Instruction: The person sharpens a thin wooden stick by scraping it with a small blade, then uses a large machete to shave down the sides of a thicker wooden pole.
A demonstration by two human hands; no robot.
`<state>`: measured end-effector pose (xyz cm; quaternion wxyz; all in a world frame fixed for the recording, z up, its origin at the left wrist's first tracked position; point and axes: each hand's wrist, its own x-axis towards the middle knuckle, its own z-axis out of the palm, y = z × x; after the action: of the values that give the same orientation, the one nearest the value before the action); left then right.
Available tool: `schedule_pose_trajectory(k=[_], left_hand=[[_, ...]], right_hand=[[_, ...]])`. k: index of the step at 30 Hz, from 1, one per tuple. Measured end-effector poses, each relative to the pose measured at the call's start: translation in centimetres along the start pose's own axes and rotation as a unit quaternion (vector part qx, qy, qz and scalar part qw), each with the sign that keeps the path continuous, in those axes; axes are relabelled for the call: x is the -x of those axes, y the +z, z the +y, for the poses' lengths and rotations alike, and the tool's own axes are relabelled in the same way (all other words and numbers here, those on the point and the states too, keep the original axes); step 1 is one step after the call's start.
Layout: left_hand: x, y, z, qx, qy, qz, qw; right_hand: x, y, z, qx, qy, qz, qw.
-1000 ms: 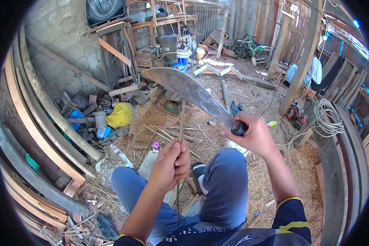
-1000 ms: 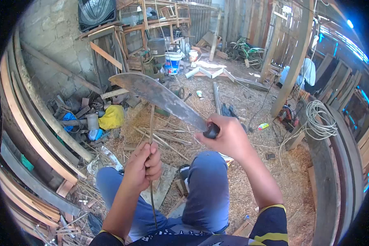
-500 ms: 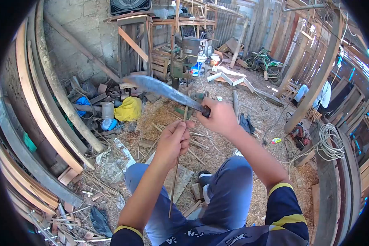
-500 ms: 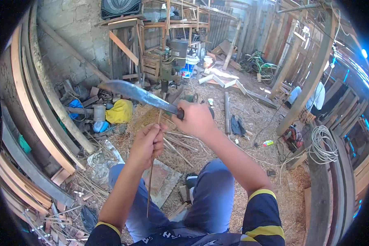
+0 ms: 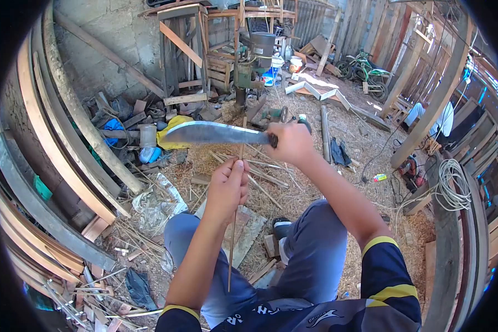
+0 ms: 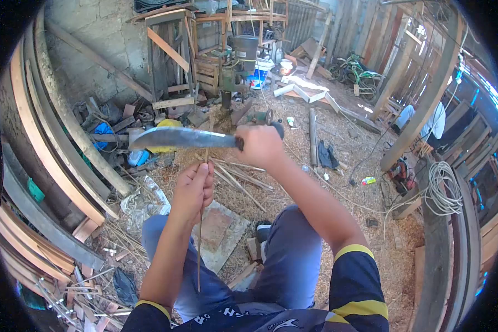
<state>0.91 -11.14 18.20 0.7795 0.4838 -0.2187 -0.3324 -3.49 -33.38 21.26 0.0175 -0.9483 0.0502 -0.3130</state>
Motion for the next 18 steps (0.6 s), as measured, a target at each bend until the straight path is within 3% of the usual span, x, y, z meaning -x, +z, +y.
schedule_pose_trajectory(k=[2, 5, 10, 13, 18], left_hand=[[0.1, -0.4, -0.1, -0.005, -0.008, 0.011, 1.000], [0.1, 0.1, 0.0, -0.012, -0.004, 0.015, 1.000], [0.2, -0.4, -0.7, -0.018, -0.011, 0.023, 1.000], [0.3, -0.1, -0.4, -0.037, -0.015, 0.034, 0.999], [0.3, 0.4, -0.7, -0.046, -0.022, 0.027, 0.998]], right_hand=[[0.1, 0.1, 0.7, 0.033, 0.041, 0.003, 0.999], [0.9, 0.0, 0.4, -0.021, -0.007, -0.008, 1.000], [0.0, 0.2, 2.6, -0.014, 0.099, 0.008, 0.995], [0.8, 0.7, 2.6, -0.007, 0.112, -0.002, 0.994], [0.9, -0.4, -0.9, -0.046, 0.035, -0.003, 0.998]])
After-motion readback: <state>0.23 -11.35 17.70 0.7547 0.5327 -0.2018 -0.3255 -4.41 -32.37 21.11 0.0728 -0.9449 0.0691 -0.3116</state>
